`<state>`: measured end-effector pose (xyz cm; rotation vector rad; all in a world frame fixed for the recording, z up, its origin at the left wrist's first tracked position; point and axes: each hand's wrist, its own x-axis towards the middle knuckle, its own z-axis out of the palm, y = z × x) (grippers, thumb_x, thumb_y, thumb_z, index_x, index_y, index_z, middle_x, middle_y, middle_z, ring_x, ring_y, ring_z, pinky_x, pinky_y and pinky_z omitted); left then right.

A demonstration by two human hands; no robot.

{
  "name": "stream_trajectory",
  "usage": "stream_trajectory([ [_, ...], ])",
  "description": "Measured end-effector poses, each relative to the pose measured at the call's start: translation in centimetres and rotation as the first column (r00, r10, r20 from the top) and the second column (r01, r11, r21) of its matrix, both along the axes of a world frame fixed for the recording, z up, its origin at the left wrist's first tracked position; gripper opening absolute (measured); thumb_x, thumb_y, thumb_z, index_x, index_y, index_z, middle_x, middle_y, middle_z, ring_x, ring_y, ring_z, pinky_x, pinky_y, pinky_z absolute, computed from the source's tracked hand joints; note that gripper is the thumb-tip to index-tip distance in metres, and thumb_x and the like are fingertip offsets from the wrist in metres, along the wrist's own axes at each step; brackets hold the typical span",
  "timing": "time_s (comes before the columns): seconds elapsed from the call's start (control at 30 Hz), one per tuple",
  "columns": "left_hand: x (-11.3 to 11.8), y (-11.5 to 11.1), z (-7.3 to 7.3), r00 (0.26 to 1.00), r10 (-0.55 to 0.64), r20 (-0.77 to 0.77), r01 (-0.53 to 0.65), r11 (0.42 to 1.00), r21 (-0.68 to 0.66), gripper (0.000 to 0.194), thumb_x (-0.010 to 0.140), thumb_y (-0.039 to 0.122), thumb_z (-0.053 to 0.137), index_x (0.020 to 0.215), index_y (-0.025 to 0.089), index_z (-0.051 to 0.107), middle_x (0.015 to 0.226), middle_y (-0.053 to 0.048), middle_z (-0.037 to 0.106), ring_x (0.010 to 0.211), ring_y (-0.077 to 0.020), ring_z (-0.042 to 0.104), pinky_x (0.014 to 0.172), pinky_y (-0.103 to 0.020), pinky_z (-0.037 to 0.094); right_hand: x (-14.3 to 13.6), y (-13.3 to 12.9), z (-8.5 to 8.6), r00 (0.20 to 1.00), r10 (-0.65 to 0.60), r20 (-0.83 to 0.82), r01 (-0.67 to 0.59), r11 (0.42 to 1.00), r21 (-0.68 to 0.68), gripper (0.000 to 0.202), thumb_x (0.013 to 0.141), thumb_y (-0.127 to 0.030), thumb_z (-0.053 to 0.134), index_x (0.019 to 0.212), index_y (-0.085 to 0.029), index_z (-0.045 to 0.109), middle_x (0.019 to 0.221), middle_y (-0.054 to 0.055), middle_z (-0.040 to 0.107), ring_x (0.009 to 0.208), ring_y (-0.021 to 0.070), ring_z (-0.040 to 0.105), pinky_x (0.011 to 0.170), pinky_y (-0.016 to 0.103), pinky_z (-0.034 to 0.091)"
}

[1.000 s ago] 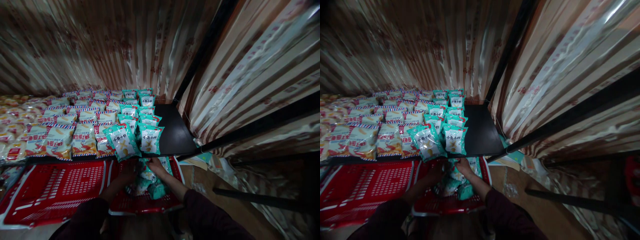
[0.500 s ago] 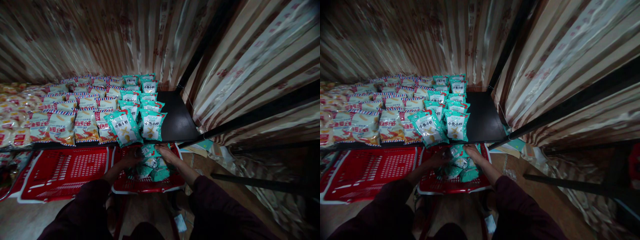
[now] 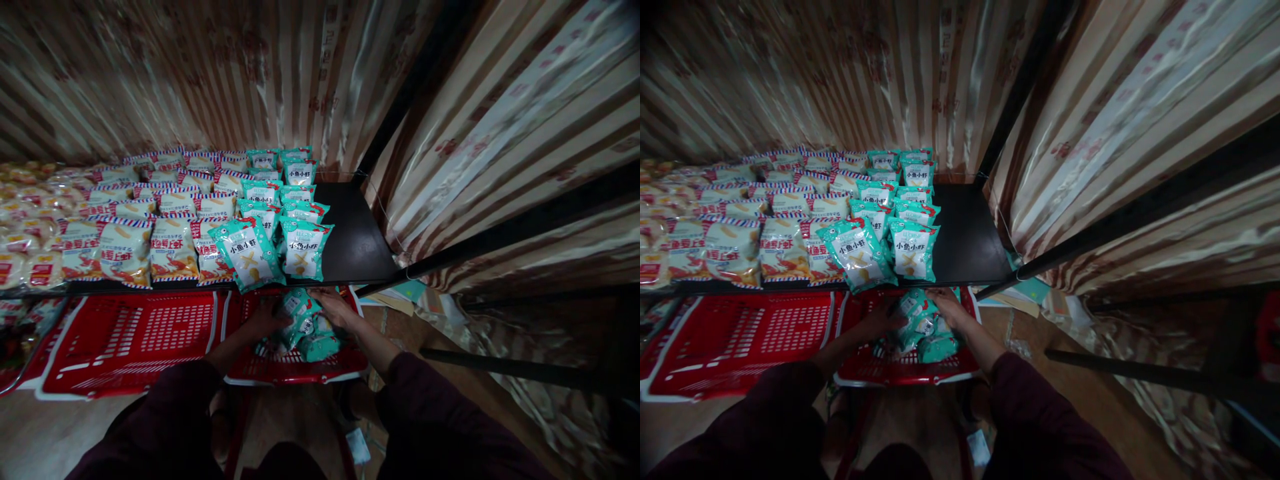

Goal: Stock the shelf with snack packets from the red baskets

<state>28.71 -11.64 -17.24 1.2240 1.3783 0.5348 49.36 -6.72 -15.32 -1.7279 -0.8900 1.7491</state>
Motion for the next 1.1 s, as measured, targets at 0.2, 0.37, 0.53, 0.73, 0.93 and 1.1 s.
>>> stream_trajectory([
  [0.2,-0.3,-0.2,0.0,0.990,-0.081,-0.114,0.080,0.997,-0.011,0.067,0.068,0.041,0.068,0.125,0.010,0.050,0.126,-0.017,0.059,0.114,-0.0307,0.057,0.095,-0.040,0.045,-0.1,-0.2,0.0,0.998,-0.032,-0.053,0.027,0.996,-0.089,0.034,0.050,-0.027,0.080,0.080,-0.019,0.066,0.076,-0.001,0.065,0.068,0.0129,0.054,0.059,0.024,0.040],
  [0.37,0.1,-0.9,0.5,0.988,-0.014,-0.151,0.014,1.000,0.000,0.064,0.068,0.042,0.068,0.120,0.010,0.051,0.120,-0.018,0.062,0.109,-0.0311,0.059,0.090,-0.040,0.047,-0.2,-0.7,-0.2,0.992,-0.071,-0.104,0.060,0.993,-0.105,0.032,0.050,-0.021,0.082,0.076,-0.018,0.064,0.071,0.000,0.064,0.066,0.0147,0.057,0.055,0.025,0.046],
  [0.53,1.3,-2.9,1.8,0.983,0.124,-0.135,-0.124,0.992,0.008,0.060,0.068,0.040,0.069,0.116,0.010,0.050,0.116,-0.017,0.063,0.106,-0.0290,0.060,0.088,-0.038,0.047,-0.3,-2.4,0.1,0.972,-0.184,-0.148,0.169,0.979,-0.110,0.027,0.057,-0.022,0.080,0.076,-0.019,0.061,0.068,-0.002,0.062,0.061,0.0109,0.057,0.054,0.022,0.047],
  [0.73,2.5,-6.7,4.7,0.958,0.286,-0.032,-0.287,0.958,-0.016,0.052,0.071,0.042,0.065,0.111,0.014,0.047,0.101,-0.011,0.066,0.090,-0.0217,0.063,0.077,-0.033,0.049,-1.2,-5.9,2.1,0.926,-0.284,-0.247,0.267,0.958,-0.099,0.026,0.062,-0.030,0.080,0.076,-0.022,0.060,0.066,-0.004,0.060,0.054,0.0070,0.053,0.050,0.018,0.045],
  [0.93,2.3,-8.1,8.2,0.937,0.345,0.060,-0.350,0.932,0.098,0.043,0.072,0.047,0.063,0.099,0.017,0.048,0.093,-0.006,0.064,0.085,-0.0185,0.060,0.078,-0.032,0.048,-2.8,-8.4,5.8,0.881,-0.242,-0.408,0.226,0.970,-0.087,0.039,0.060,-0.043,0.080,0.065,-0.021,0.049,0.050,-0.008,0.049,0.044,0.0058,0.044,0.044,0.018,0.043],
  [1.1,2.8,-8.2,9.7,0.889,0.448,0.092,-0.457,0.876,0.155,0.032,0.078,0.042,0.057,0.096,0.017,0.051,0.090,-0.005,0.062,0.084,-0.0166,0.059,0.077,-0.030,0.048,-4.6,-9.4,9.0,0.845,-0.198,-0.496,0.253,0.966,0.046,0.039,0.058,-0.041,0.081,0.081,-0.022,0.055,0.064,-0.005,0.063,0.058,0.0114,0.060,0.049,0.020,0.046],
])
